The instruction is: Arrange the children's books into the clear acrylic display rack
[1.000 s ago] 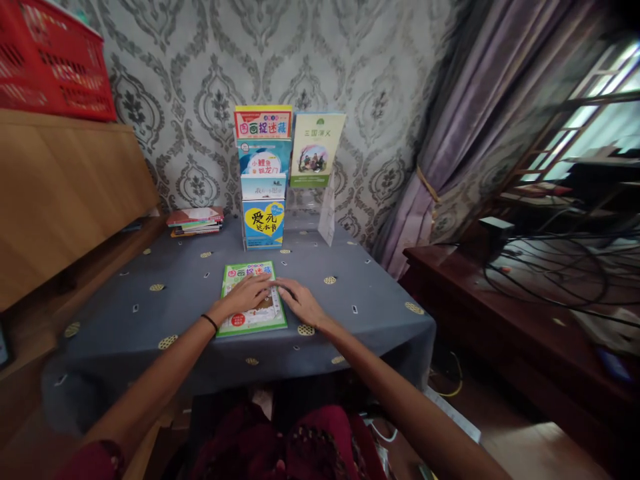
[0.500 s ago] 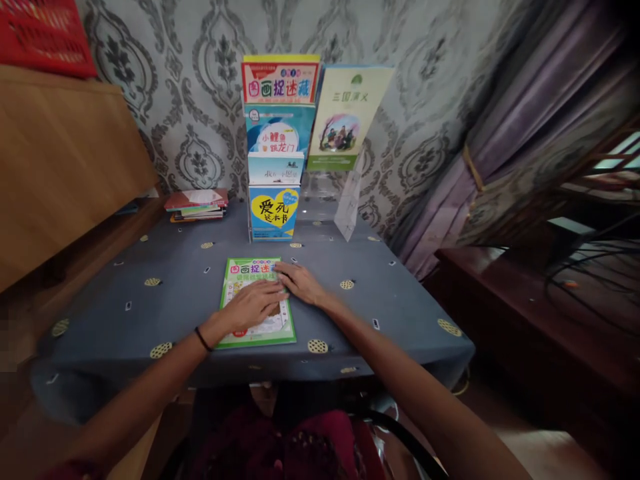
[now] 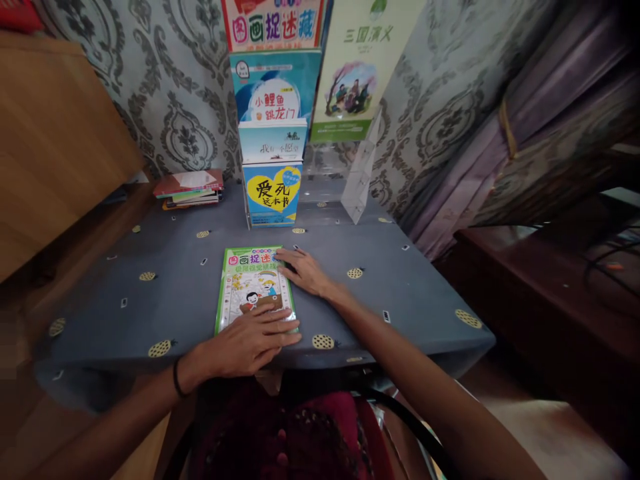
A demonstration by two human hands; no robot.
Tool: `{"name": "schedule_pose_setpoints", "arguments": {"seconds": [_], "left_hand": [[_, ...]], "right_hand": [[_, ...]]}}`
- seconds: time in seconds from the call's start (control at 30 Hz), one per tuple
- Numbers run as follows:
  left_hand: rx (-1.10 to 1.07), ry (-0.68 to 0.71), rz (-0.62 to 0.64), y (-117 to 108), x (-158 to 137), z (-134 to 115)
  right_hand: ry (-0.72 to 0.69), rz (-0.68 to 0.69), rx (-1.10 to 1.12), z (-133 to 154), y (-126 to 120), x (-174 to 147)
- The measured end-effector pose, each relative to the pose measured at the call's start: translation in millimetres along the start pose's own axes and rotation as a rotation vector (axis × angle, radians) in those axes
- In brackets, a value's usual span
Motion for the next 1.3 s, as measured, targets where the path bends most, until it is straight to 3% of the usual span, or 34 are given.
{"name": "schedule_pose_setpoints", "arguments": {"seconds": [0.1,0.2,0.37,0.43,0.53,0.63,0.73,1.0,1.13,1.3], "left_hand": [[-0.031,-0.006,-0.042,-4.4,-0.1,-2.3],[-0.076,-0.096,-0.169,-13.5,-6.7,6.9],[0.058,-0.546,-0.468,-24.0,-45.2,59.8],[0.153,-0.692,-0.453,-18.6,-60.0,77.1],[0.256,-0.797,-0.352,-7.5,-69.6,88.3],[0.321,-0.822,-0.298,-2.7,-69.0,86.8],[0.345,-0.808,-0.305,-3.4,-66.6,82.7],[0.363,-0.791,-0.312,-4.4,-65.6,78.6],[0.374,-0.794,-0.316,-3.8,-65.0,76.4],[0.403,-0.761,-0.351,-2.6,-65.0,76.0]], "right_hand": [[0.001,-0.003,-0.032,-0.2,2.3,0.2],[0.000,-0.006,-0.062,-0.2,3.4,0.3],[0.030,-0.001,-0.101,15.6,0.5,-6.8],[0.052,0.001,-0.111,34.3,2.4,-14.1],[0.020,0.014,-0.127,76.4,13.3,-26.7],[-0.061,0.060,-0.142,115.4,29.4,-36.3],[-0.059,0.083,-0.152,126.4,36.9,-41.6],[0.018,0.122,-0.125,80.3,27.5,-40.6],[0.091,0.133,-0.165,63.5,27.0,-14.3],[0.080,0.130,-0.218,65.8,31.5,29.7]]}}
Point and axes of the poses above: each hand's wrist, its own x-axis towards the middle knuckle, its own y-axis out of the palm, z = x × y, the point moved 6 cm from there along x, towards the middle knuckle, and after that the axes turned 2 degrees about -y, right-handed, at the moved point
